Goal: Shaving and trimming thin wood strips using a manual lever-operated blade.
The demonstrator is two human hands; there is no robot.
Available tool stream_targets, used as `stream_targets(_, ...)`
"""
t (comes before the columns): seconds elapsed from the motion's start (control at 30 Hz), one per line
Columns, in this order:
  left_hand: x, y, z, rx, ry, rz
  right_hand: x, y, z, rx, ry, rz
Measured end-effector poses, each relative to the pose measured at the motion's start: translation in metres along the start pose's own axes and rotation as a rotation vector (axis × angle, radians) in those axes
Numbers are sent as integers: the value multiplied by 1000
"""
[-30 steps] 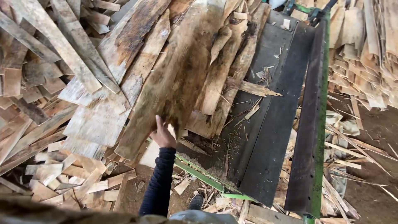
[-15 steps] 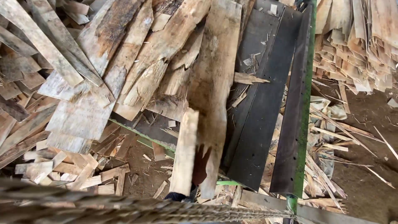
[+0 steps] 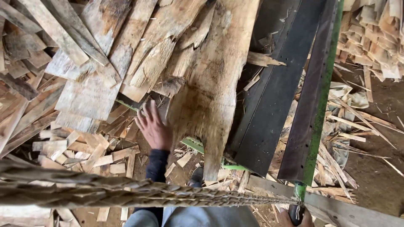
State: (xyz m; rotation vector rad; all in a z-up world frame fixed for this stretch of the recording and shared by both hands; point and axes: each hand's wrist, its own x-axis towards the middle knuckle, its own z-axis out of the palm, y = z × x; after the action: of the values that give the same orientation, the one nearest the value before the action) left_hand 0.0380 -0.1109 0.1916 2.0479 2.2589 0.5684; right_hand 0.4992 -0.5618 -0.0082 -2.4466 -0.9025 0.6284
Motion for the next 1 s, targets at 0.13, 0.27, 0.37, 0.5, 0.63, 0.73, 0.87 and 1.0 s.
stream_targets(0.13, 10, -112, 127, -714, -612, -218, -2, -35, 15, -240, 463, -471)
stream_targets(0.27, 21, -206, 249, -1214, -752, -205, -26, -80, 24, -143, 265, -413)
stream_targets(0.37, 35, -217, 232, -1377, -887, -99, -29, -147, 46, -33, 87, -359)
stream_targets(0.5, 22, -199, 212, -1333, -898, 8, -3, -209, 101, 162, -186, -116)
stream_targets(0.63, -14, -181, 194, -1588, -945, -373, 25, -224, 131, 529, -347, 101)
stream_targets(0.73, -14, -158, 188, -1728, -967, -567, 34, -243, 142, 882, -408, 233)
stream_targets(0.87, -33, -147, 185, -1767, -971, -637, 37, -269, 136, 474, -406, 181)
stream_targets(1.0, -34, -137, 172, -1758, -1009, -664, 58, -239, 147, 591, -439, 191)
